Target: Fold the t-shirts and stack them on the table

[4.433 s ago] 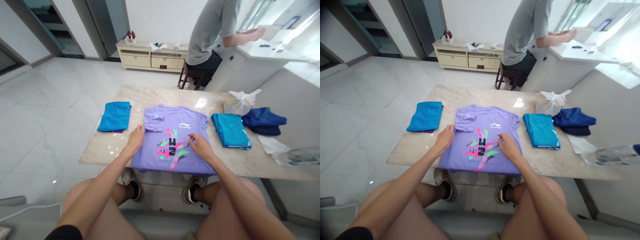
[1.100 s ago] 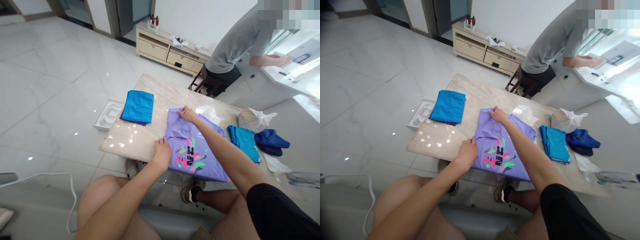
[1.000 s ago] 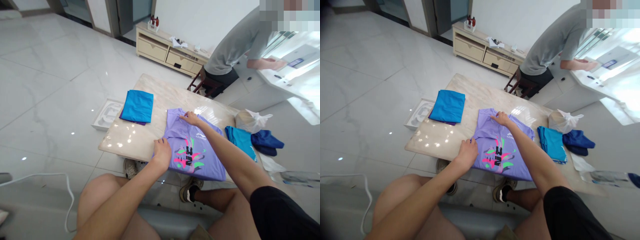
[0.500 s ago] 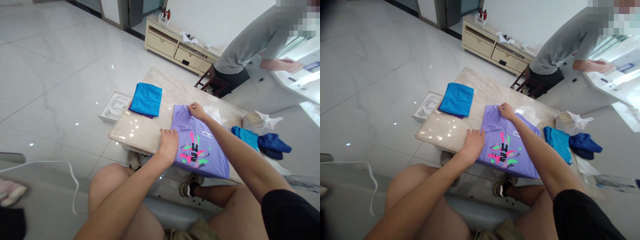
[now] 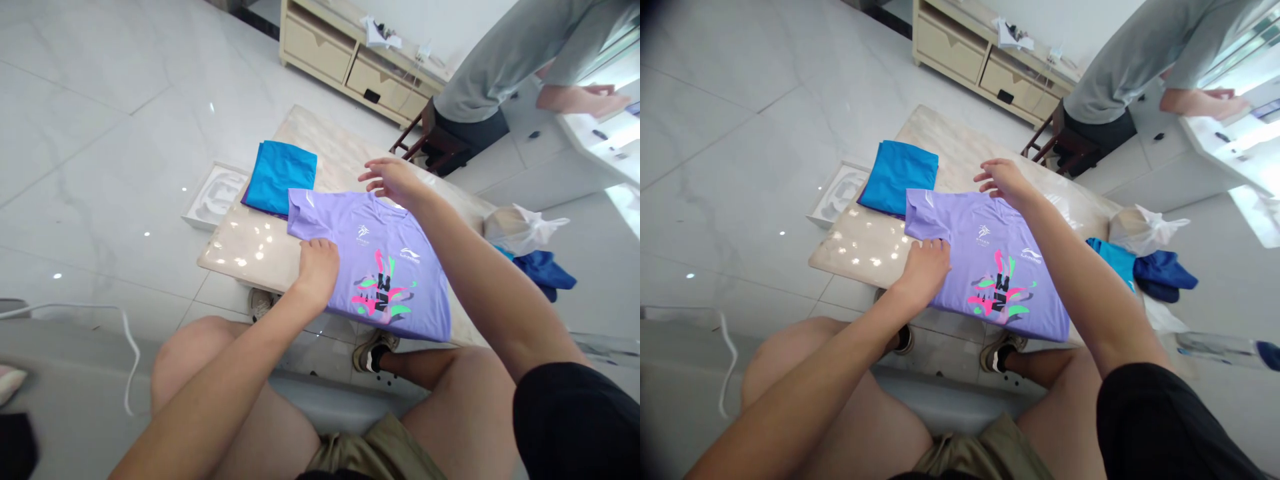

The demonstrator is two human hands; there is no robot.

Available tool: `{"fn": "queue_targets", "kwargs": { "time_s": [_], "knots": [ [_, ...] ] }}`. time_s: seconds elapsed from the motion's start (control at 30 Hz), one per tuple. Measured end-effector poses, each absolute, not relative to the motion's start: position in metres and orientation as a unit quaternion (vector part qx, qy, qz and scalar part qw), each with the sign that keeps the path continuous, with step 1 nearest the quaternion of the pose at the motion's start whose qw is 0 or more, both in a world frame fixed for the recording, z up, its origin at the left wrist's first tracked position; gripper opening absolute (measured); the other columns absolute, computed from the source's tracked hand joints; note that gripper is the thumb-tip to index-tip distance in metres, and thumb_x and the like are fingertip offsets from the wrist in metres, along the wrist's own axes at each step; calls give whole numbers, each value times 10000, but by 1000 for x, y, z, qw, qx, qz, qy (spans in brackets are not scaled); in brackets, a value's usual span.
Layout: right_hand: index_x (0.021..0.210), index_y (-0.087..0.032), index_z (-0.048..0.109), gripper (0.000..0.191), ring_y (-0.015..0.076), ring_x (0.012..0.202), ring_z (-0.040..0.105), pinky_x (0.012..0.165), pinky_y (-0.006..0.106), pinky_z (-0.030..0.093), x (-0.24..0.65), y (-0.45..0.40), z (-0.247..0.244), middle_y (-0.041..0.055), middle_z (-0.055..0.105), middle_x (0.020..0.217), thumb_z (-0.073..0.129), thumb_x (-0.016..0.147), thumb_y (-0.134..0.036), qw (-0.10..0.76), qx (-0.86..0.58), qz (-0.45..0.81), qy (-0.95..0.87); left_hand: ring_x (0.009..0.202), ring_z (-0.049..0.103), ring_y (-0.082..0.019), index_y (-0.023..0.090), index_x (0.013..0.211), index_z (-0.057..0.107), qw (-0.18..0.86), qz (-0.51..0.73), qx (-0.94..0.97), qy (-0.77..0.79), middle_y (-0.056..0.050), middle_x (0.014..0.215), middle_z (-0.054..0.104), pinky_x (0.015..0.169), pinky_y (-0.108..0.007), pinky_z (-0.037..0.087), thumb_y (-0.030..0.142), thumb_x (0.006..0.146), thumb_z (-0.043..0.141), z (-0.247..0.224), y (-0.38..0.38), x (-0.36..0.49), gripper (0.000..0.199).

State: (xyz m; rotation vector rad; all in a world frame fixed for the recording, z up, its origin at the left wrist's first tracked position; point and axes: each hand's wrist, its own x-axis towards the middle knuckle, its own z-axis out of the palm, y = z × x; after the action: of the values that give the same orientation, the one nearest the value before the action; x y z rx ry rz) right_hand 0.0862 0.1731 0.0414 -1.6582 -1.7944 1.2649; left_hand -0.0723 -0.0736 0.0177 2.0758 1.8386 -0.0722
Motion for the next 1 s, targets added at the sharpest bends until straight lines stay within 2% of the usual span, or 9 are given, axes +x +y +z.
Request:
{"fn": "queue_targets", "kwargs": {
  "time_s": [0.13,0.2,0.3,0.4,0.47,0.57,0.7,0.87,1.0],
  "knots": [
    [1306,-158,621,312,252,908,787,779,419,640,207,140,22,166,778,1202,493,1033,-235,207,-686,319,-620,1294,621,-385,67,1488,626,171,-19,761,625,-276,1429,671,1060,-477,460,219,1095,511,6,-70,-62,436],
    [1295,-151,646,343,312,1038,782,910,523,653,259,102,6,199,777,1238,465,1021,-252,193,-718,221,-631,1330,601,-382,93,1521,607,157,-12,784,600,-265,1483,646,1095,-478,454,240,1090,535,0,-67,-52,462],
    [1385,-118,663,455,376,1373,675,1236,607,492,311,34,-25,255,718,1423,436,1052,-329,137,-650,106,-740,1436,544,-392,111,1603,541,139,-3,811,568,-255,1654,535,1168,-497,432,259,1082,554,-9,-58,-36,542],
    [1613,-129,548,621,357,1659,412,1370,579,345,335,-23,-65,209,473,1751,391,1113,-460,60,-553,109,-824,1500,504,-425,96,1647,488,116,-15,789,603,-276,1738,438,1211,-532,416,284,1087,540,-17,-45,-34,593],
    [1689,-142,481,671,353,1720,293,1384,597,317,342,-48,-90,168,375,1819,350,1130,-490,39,-550,110,-827,1458,544,-448,46,1612,500,101,-31,739,666,-323,1680,479,1184,-550,449,311,1092,524,-20,-36,-44,585],
    [1738,-156,433,698,356,1738,234,1390,607,302,350,-68,-119,137,320,1847,312,1145,-503,58,-569,93,-815,1347,632,-432,6,1501,553,83,-25,655,751,-327,1516,590,1084,-514,533,334,1109,466,-21,-25,-72,519],
    [1773,-229,399,685,368,1728,265,1379,647,305,352,-84,-134,101,334,1843,323,1144,-491,99,-593,55,-797,1299,672,-381,60,1427,604,66,-2,599,798,-276,1444,633,1027,-442,568,323,1127,385,-24,-19,-106,455],
    [1789,-263,366,690,374,1716,296,1369,652,313,344,-93,-130,78,336,1843,348,1135,-481,110,-617,32,-779,1276,687,-403,130,1252,729,103,11,604,791,-247,1346,712,1029,-458,564,456,1098,520,-34,-18,-124,417],
    [1789,-278,364,691,366,1711,310,1371,645,308,343,-91,-127,72,355,1836,370,1122,-459,108,-617,38,-779,1211,716,-372,201,1032,781,158,39,609,776,-191,1272,770,994,-419,555,392,1047,611,-42,-11,-139,257]
  ]
}}
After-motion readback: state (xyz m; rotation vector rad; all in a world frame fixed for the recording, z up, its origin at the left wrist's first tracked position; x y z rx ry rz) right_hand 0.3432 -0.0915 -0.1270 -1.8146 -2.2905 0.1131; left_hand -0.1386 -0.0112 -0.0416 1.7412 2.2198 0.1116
